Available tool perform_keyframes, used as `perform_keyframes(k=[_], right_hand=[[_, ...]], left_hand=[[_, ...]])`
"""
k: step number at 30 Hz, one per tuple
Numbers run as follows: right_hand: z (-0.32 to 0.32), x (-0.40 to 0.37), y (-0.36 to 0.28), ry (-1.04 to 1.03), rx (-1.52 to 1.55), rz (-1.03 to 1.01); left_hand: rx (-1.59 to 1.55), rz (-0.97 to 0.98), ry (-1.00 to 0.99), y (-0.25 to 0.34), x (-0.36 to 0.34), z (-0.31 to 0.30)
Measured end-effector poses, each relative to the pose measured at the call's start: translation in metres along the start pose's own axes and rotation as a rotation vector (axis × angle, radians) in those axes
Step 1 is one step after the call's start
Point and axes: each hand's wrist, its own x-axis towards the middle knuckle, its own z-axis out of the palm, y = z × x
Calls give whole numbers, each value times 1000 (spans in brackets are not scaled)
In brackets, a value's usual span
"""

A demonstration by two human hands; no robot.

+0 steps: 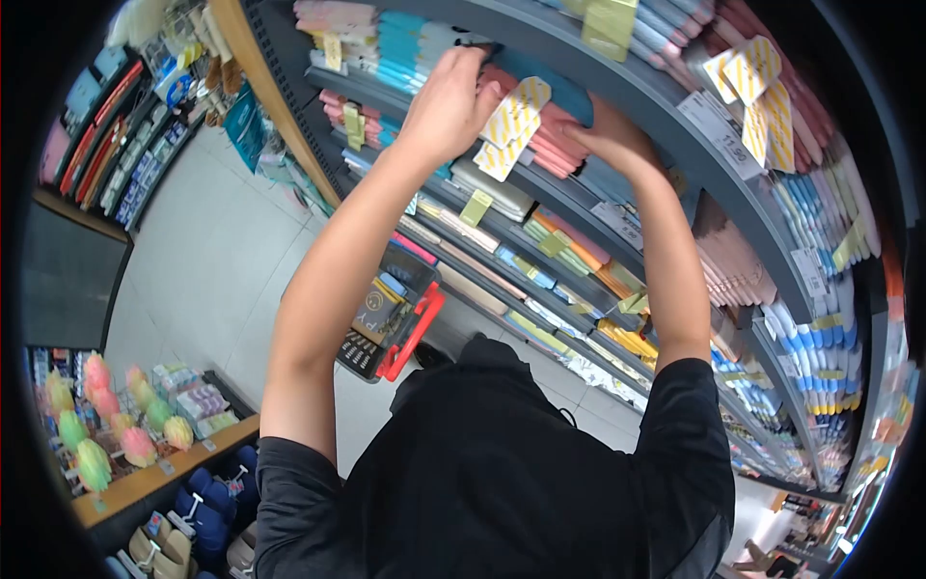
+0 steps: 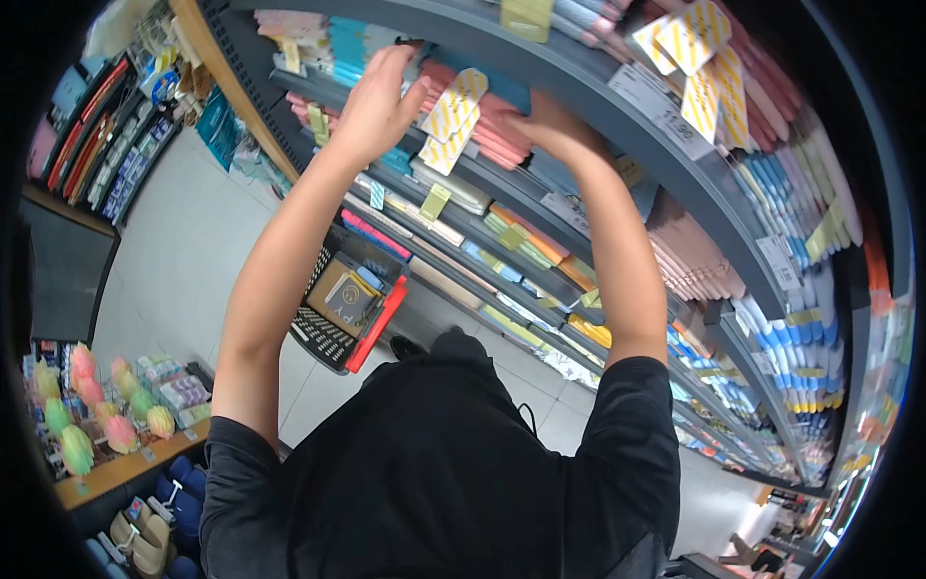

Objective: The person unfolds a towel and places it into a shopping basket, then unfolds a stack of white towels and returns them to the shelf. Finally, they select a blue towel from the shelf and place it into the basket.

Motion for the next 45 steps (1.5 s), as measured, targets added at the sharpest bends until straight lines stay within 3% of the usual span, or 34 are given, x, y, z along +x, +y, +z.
perform_keyframes(k=[2,5,6,9,12,15,21,24,27,30,33,36,39,40,45], right_hand=[[-1,-14,12,12,-25,80],[-21,-38,7,-31,-16,139],[-20,-43,14,19,-75,91],[-29,-47,22,-84,-60,138],[-21,-48,34,-39,-157,45],[-33,-48,29,-130,-59,120],[-31,-55,46,282,81,-35],[-38,-62,44,385,-2,-21],[-41,-66,49,381,-111,104],[-58,-86,43,358,-55,136],[-72,-115,41,190,-238,69],[-68,-134,50,74,-192,165],[-56,-141,46,84,-449,47],[-52,-143,49,100,-439,14],[-53,-147,58,105,-375,-33]], left_hand=[[33,31,53,-4,16,17],[200,31,-163,-15,38,27],[120,-47,-186,-15,41,28],[88,-88,-173,-18,46,39],[126,-53,-176,-21,49,44],[120,-38,-143,-26,47,47],[177,-153,-158,-21,44,46],[225,-122,-152,-19,46,46],[516,31,-29,-1,37,49],[556,282,82,44,25,48],[300,424,9,75,7,59],[143,481,-156,92,-12,79],[178,475,-222,115,-18,95],[209,542,-148,116,-15,104],[288,557,-145,103,-4,127]])
